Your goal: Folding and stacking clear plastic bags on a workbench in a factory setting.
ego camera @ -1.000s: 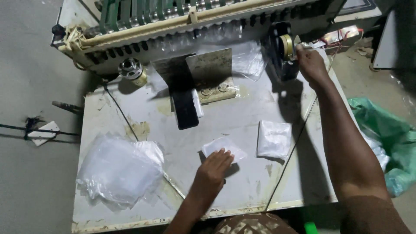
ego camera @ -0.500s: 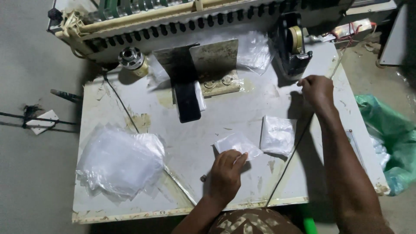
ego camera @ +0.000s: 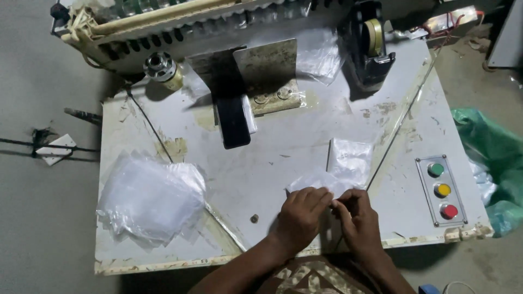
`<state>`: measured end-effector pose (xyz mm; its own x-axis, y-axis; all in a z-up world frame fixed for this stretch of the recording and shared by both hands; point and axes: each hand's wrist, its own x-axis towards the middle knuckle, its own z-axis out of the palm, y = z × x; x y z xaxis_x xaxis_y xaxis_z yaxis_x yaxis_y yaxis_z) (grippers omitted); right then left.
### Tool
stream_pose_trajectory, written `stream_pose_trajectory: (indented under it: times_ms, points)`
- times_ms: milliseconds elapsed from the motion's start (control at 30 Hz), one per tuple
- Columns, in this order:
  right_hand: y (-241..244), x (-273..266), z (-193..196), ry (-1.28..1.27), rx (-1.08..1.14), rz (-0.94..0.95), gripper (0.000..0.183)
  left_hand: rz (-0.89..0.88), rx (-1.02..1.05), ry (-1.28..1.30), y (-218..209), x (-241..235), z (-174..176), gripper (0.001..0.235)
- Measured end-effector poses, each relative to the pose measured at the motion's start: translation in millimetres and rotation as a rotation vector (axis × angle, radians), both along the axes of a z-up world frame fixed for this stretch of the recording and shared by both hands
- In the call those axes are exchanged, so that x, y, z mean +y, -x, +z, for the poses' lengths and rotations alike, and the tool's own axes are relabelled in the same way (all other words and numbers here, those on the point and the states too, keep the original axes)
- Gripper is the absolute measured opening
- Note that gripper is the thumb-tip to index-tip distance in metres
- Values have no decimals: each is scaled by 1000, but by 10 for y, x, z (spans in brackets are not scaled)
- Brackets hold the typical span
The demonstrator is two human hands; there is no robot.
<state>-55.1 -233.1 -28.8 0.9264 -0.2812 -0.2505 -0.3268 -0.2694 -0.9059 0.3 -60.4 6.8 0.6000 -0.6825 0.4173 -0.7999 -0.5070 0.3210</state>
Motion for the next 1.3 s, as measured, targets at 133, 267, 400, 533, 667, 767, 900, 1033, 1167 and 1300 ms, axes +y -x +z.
stream_pose_trajectory:
  times_ms: [133,267,400,533,667,767,900,1033,1167,1300]
  points:
    - [-122,-248,-275,171,-210,18,56,45,575,417,-93,-101,312,27]
    - [-65,-380,-355,96,-255,23,26,103,994,595,-454,-227,481,29]
    - [-355,-543,225,200,-142,-30,50,190,1072,470,-727,-395,240,80]
    - [-568,-812,131,425,-4,41,91,256,1147,364,-717,-554,-42,98]
    - [-557,-973,-268,283,-64,119,75,196,1079,467,-679,-550,-405,60]
    - [-446,-775,179,214,-53,101,81,65,1019,545,-620,-555,-510,45]
    - [-300,-700,407,10,15,34,113,-156,1043,646,-620,-535,-186,39]
    - [-102,-761,86,-264,-190,-47,41,-146,1185,617,-622,-602,222,79]
    - [-41,-620,316,-216,-323,-57,54,127,1207,608,-528,-685,38,32]
    - [40,-566,412,-318,-346,-54,44,72,1099,689,-484,-765,146,23]
